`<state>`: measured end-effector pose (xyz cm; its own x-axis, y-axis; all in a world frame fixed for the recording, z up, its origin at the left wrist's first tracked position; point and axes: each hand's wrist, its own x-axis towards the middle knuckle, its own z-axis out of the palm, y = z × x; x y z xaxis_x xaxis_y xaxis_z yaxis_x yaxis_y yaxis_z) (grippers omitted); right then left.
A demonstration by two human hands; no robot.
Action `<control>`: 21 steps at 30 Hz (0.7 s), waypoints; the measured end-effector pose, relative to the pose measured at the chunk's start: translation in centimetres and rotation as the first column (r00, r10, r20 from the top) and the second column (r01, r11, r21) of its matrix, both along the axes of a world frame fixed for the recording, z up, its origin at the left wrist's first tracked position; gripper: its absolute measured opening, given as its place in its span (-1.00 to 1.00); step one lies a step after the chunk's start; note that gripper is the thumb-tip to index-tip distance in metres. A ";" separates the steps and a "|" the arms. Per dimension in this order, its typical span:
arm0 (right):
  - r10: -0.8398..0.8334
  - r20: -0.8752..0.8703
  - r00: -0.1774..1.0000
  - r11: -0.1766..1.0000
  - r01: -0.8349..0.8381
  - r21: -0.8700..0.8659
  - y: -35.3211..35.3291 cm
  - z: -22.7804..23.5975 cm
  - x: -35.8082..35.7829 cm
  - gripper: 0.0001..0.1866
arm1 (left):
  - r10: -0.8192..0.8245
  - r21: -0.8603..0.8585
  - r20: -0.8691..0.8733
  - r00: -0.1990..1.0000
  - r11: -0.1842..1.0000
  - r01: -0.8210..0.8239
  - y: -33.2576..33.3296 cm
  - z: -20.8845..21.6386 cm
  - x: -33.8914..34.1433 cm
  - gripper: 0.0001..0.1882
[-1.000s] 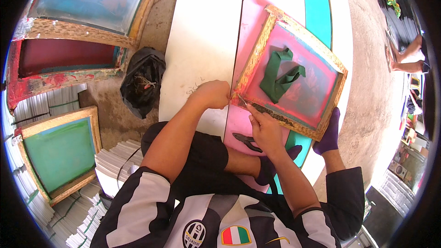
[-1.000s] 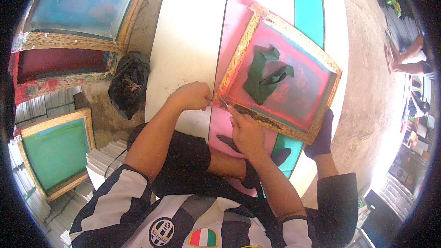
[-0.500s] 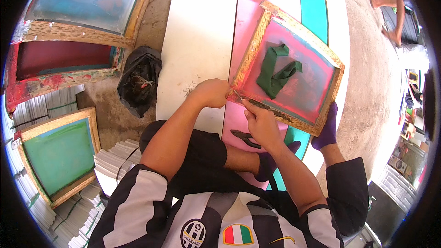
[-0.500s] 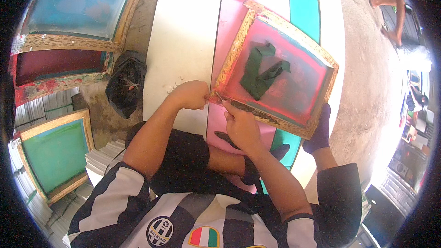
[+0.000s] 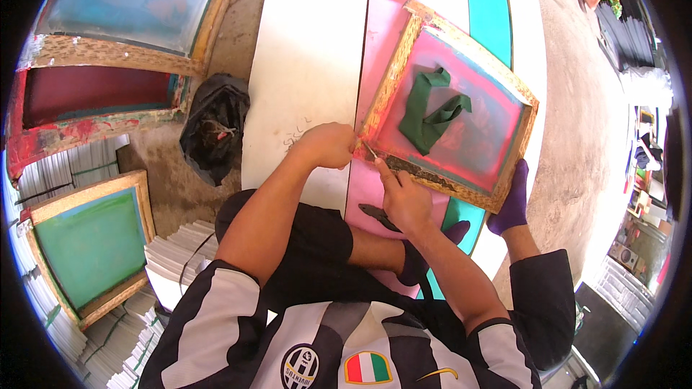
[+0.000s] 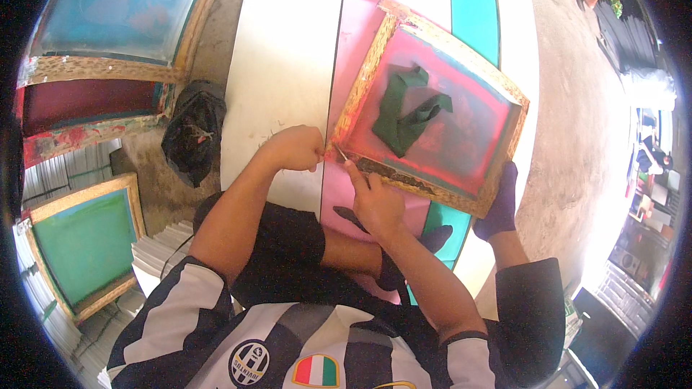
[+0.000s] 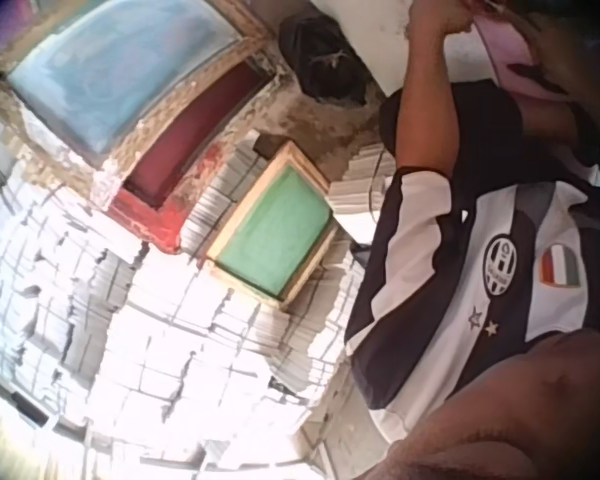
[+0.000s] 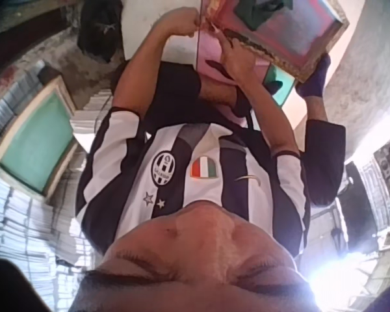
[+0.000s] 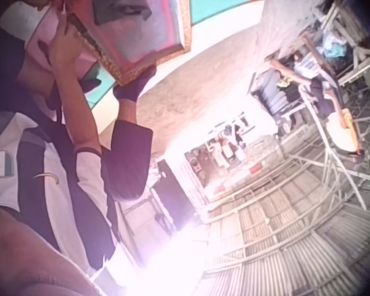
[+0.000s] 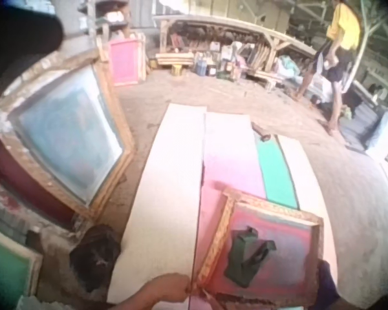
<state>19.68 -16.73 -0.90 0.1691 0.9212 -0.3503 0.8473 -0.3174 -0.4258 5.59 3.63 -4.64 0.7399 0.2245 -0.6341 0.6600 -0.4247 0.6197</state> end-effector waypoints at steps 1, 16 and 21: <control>-0.074 -0.146 0.987 0.995 0.083 0.057 0.1 -0.4 0.1 -0.58 | -0.025 0.024 -0.003 1.000 0.999 0.025 0.0 0.0 0.0 -0.88; -0.057 -0.296 0.954 0.943 0.148 0.298 -0.9 -4.0 0.2 -0.53 | 0.035 -0.095 0.022 0.999 0.995 -0.033 0.3 0.0 -0.1 -0.86; -0.746 -0.648 0.154 0.655 0.349 -0.670 2.0 1.0 2.8 -0.53 | 0.042 -0.103 -0.042 0.998 0.994 -0.046 0.6 0.7 -0.1 -0.83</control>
<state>22.53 -14.69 0.05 0.0239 0.5204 -0.8536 -0.3740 -0.7872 -0.4904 5.48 4.22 -3.96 0.7044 0.1874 -0.6846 0.7017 -0.3292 0.6318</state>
